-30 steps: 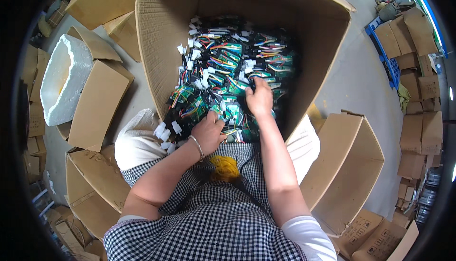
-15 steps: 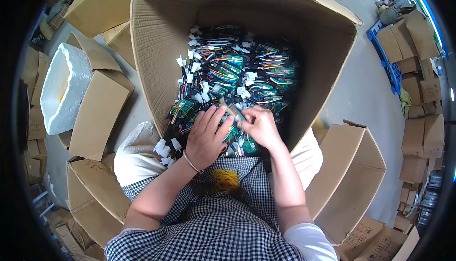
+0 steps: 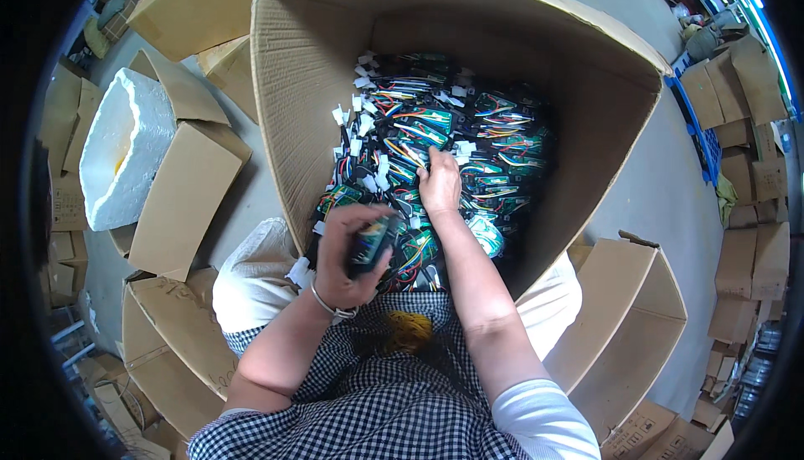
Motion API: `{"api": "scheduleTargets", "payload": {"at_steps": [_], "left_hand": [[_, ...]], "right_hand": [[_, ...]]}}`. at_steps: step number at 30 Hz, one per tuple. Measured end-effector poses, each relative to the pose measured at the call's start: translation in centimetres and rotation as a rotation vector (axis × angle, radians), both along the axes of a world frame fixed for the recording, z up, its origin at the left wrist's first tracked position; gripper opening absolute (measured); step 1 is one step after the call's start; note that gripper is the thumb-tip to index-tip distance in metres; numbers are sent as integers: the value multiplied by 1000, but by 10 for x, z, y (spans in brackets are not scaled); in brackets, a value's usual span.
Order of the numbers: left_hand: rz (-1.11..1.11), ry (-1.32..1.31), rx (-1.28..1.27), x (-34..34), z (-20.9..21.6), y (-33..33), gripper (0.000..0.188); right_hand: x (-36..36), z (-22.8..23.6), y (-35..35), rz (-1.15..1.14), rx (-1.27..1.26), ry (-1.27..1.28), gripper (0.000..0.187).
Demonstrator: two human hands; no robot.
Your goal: Sorting electronic components with screens and wiring from a large central box into smaller boxes.
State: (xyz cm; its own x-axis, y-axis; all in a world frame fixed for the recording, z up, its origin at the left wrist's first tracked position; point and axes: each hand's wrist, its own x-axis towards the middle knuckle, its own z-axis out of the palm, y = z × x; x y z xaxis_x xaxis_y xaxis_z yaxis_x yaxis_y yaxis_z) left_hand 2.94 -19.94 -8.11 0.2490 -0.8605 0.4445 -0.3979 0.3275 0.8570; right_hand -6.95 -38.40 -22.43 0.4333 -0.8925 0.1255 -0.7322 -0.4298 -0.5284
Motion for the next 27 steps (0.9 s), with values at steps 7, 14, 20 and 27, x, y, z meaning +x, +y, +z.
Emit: {"api": "scheduleTargets", "payload": {"at_steps": [7, 14, 20, 27], "left_hand": [[222, 513, -82, 19, 24, -3, 40], [-275, 682, 205, 5, 28, 0, 56], [-930, 1082, 517, -36, 13, 18, 66], [-926, 824, 673, -40, 10, 17, 36]], "right_hand": [[-56, 104, 23, 41, -319, -246, 24], [-137, 277, 70, 796, 91, -206, 25], [-102, 255, 107, 720, -37, -10, 28], [-126, 218, 121, 491, 66, -248, 41]]}}
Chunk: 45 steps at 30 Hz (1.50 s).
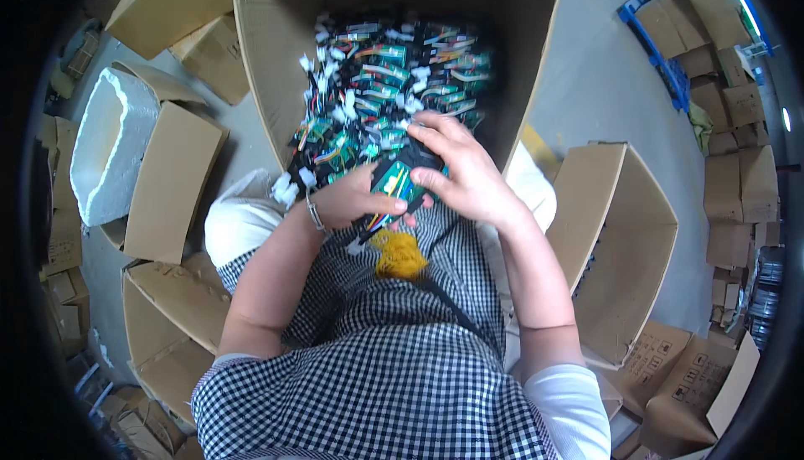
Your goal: Sorting electronic components with screens and wiring from a large central box into smaller boxes.
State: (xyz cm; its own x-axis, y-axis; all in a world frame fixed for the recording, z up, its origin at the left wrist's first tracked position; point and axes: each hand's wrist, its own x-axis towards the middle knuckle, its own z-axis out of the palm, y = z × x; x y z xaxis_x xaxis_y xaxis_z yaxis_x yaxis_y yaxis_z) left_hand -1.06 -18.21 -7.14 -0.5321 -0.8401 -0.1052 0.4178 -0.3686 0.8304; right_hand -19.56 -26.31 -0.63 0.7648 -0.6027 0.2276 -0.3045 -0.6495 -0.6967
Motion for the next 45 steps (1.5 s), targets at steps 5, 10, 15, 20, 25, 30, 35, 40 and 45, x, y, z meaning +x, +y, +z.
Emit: {"api": "scheduleTargets", "payload": {"at_steps": [5, 10, 15, 20, 25, 30, 35, 40, 45], "left_hand": [[46, -175, 145, 8, -1, 10, 42], [262, -289, 168, 15, 0, 15, 47], [456, -263, 183, 22, 3, 12, 50], [483, -282, 212, 15, 0, 12, 49], [388, -273, 124, 19, 1, 6, 62], [362, -268, 201, 15, -9, 11, 68], [159, -94, 276, 5, -12, 13, 45], [99, 129, 333, -3, -18, 12, 43], [167, 354, 287, 3, -11, 7, 39]], "right_hand": [[-8, -31, 3, -238, 592, -158, 43], [-17, -95, 25, -430, 1020, -649, 46], [-21, -183, 90, -176, 302, 424, 11], [-11, -206, 100, -229, 220, 529, 12], [-23, -211, 91, -298, 613, 235, 8], [-30, -149, 76, -383, 1198, -422, 10], [-29, -121, 56, -468, 949, -515, 13], [-11, -83, 49, -574, 1387, -997, 16], [-39, -97, 45, -28, 1568, -858, 13]]}}
